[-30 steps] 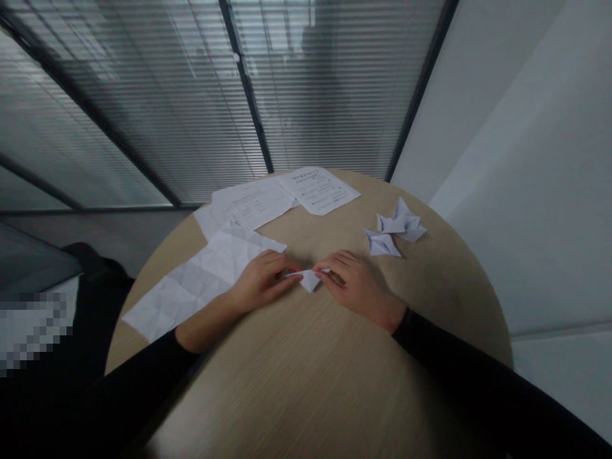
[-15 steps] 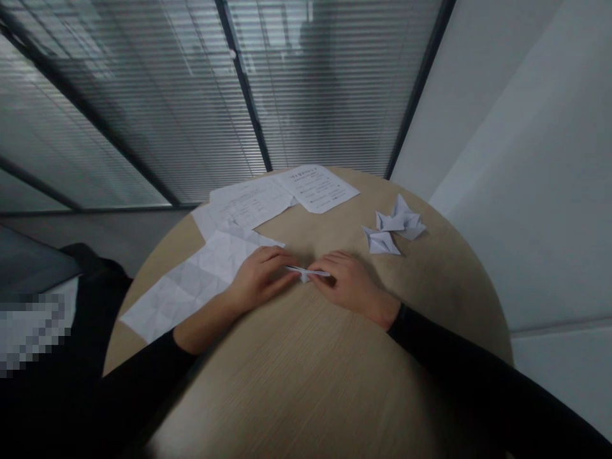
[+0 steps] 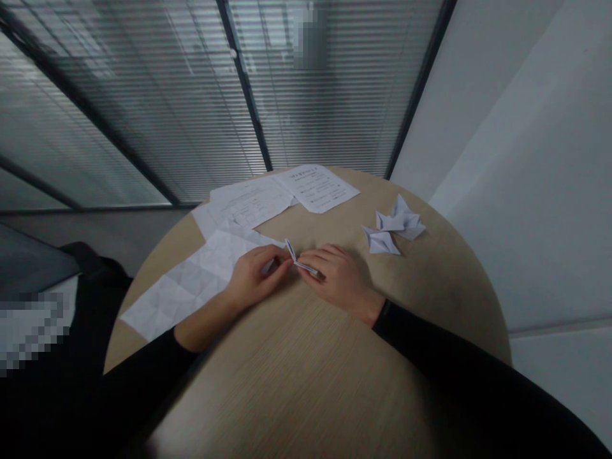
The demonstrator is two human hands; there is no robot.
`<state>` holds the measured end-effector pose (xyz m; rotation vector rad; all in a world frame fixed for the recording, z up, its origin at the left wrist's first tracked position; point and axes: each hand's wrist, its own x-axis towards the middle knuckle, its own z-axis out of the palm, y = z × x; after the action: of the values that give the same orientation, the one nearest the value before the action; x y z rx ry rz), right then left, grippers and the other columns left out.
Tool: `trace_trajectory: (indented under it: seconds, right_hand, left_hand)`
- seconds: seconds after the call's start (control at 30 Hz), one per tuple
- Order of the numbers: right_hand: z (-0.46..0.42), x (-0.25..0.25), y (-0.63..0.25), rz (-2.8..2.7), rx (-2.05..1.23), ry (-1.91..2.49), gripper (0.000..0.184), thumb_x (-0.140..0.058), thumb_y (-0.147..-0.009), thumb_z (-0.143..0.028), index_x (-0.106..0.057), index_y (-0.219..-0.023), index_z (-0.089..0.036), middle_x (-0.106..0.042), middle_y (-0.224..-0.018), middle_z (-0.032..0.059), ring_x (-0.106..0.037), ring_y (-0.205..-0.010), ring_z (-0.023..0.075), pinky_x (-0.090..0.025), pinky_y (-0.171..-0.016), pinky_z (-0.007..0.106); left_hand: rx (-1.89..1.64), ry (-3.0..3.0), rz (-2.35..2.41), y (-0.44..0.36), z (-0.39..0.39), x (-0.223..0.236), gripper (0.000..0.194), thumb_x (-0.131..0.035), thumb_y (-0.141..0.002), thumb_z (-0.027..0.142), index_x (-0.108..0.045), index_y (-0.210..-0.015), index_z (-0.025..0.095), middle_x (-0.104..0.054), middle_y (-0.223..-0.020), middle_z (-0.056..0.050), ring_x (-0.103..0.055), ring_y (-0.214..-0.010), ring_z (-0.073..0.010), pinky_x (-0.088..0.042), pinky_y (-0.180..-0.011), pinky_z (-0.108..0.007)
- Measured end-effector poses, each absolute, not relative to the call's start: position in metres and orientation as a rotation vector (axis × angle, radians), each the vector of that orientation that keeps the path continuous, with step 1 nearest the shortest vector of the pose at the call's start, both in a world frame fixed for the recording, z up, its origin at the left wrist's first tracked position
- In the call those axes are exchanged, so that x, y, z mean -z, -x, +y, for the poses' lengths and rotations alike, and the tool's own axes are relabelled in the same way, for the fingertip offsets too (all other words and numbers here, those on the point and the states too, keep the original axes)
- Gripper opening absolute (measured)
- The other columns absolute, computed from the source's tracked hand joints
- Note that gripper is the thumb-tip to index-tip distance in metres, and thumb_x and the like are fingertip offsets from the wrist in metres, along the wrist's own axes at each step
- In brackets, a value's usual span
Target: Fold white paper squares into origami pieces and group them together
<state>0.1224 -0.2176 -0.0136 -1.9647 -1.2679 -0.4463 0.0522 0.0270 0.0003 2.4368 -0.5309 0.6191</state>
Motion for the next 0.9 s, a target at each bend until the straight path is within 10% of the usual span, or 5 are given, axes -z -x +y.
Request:
trace_trajectory:
  seconds: [0.9]
  right_hand:
    - [-0.2131, 0.0194, -0.1247, -1.192, 0.154, 1.962, 0.027, -0.072, -0.105, -0.017, -0.07, -0.13, -0.027, -0.082, -0.12, 0.0074, -0.078, -0.107, 0.0268, -0.062, -0.1, 0.047]
  left_hand:
    - [-0.465, -2.488, -0.627, -0.0557, 0.0244, 0.0009, 0.022, -0.066, -0.112, 0.039, -0.068, -0.096, 0.023, -0.076, -0.087, -0.002, -0.071, -0.081, -0.0204, -0.053, -0.08, -0.038]
